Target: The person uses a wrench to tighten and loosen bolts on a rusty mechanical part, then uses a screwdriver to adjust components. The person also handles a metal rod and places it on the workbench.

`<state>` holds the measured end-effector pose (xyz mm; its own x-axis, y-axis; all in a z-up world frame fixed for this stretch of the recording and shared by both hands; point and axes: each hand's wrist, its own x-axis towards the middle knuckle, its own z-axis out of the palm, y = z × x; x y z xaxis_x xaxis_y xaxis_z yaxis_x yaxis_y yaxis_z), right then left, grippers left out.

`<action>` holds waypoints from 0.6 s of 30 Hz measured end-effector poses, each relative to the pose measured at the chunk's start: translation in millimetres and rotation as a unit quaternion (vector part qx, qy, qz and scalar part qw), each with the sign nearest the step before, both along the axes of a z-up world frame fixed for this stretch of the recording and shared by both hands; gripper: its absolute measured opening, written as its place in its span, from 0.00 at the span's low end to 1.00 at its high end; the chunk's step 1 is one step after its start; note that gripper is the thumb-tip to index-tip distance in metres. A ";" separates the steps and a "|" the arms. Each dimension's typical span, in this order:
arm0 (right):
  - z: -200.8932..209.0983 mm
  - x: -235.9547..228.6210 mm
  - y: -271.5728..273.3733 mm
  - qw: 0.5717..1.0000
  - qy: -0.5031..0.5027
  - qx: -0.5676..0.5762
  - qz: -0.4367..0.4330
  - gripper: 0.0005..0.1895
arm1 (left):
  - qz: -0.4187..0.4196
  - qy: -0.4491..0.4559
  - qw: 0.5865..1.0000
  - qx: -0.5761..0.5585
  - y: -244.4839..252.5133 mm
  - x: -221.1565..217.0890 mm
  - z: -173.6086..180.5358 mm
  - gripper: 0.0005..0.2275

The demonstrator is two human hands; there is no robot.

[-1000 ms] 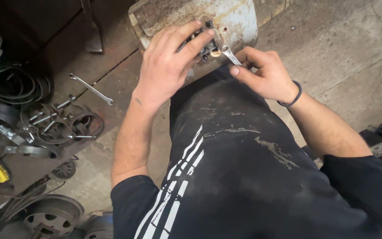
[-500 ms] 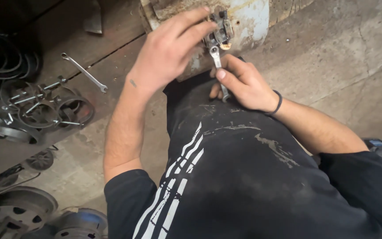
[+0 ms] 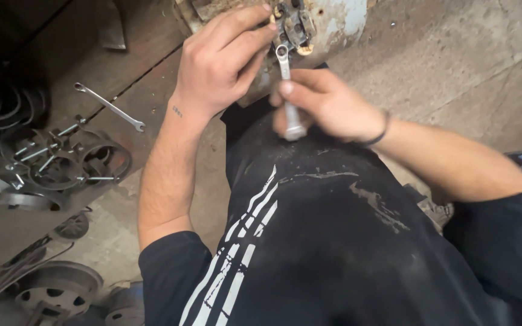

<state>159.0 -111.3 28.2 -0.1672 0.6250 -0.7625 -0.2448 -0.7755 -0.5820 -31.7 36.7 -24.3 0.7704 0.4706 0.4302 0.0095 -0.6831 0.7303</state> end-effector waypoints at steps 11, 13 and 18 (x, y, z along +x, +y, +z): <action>59.1 60.6 16.2 0.652 -0.518 0.453 0.318 0.07 | 0.039 -0.006 0.999 0.000 -4.5 2.3 1.4 0.13; 42.1 51.7 6.5 0.803 -0.411 0.375 0.213 0.11 | 0.047 -0.006 0.999 -0.011 -6.5 1.3 1.4 0.13; 7.3 21.1 19.6 0.720 -0.502 0.441 0.186 0.16 | 0.086 -0.035 0.996 -0.011 -14.1 4.9 -4.2 0.13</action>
